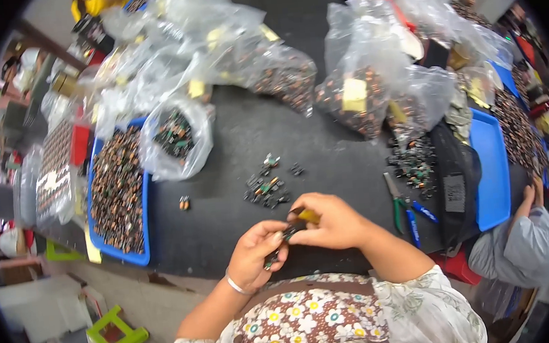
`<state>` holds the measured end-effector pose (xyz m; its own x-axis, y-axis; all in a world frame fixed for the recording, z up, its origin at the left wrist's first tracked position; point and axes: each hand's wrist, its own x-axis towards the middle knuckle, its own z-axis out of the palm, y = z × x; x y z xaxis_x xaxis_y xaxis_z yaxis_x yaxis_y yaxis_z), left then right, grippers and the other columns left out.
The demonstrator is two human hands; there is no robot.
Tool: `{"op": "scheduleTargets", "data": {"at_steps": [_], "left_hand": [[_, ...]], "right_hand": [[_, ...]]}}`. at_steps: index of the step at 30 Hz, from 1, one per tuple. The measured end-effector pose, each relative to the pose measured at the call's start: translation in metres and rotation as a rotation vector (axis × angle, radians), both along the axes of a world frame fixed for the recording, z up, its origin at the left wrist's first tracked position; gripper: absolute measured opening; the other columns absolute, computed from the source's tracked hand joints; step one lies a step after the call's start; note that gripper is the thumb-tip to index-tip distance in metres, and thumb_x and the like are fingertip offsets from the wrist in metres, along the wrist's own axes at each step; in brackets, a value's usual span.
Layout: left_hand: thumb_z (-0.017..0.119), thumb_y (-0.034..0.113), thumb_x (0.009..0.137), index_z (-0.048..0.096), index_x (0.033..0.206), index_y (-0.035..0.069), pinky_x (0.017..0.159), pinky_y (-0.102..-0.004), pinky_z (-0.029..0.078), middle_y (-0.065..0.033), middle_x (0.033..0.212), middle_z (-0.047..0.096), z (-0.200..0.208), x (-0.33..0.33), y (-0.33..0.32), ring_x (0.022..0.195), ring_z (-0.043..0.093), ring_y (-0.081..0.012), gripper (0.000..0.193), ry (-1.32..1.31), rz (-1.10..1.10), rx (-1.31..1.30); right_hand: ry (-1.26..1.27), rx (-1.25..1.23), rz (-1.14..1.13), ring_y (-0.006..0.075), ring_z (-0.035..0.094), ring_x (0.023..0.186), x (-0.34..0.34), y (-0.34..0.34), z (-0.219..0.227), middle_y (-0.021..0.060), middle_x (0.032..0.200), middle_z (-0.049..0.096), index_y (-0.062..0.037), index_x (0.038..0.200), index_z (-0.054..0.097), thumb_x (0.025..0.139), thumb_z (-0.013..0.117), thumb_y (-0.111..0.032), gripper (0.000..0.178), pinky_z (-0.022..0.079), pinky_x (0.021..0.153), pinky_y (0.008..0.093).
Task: The person assembles and trims leads on small electronic components at a work table, using wire cutters and a utility knife.
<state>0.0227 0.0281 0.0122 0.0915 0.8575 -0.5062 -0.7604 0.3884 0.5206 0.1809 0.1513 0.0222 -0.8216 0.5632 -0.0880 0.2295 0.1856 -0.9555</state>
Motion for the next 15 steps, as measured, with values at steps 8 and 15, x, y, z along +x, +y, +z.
{"op": "scheduleTargets", "data": {"at_steps": [8,15], "left_hand": [[0.055,0.009,0.088,0.052,0.106,0.001,0.044,-0.017,0.037,-0.0048,0.087,0.056,0.0,-0.001,-0.005,0.063,0.052,-0.008,0.02,-0.003,0.016,0.021],[0.058,0.008,0.086,0.052,0.106,0.001,0.045,-0.0169,0.037,-0.0044,0.088,0.056,0.001,-0.002,-0.006,0.063,0.052,-0.0075,0.022,0.051,-0.011,0.0]], "right_hand": [[-0.02,-0.212,-0.025,0.0046,0.049,0.067,-0.004,-0.009,0.003,0.0002,0.074,0.056,-0.0017,0.082,0.056,0.068,0.075,-0.009,0.024,0.04,0.057,0.0209],[-0.027,-0.202,-0.027,0.0053,0.049,0.065,-0.005,-0.009,0.001,0.0006,0.074,0.056,-0.0014,0.081,0.056,0.067,0.076,-0.011,0.026,0.04,0.056,0.0215]]}}
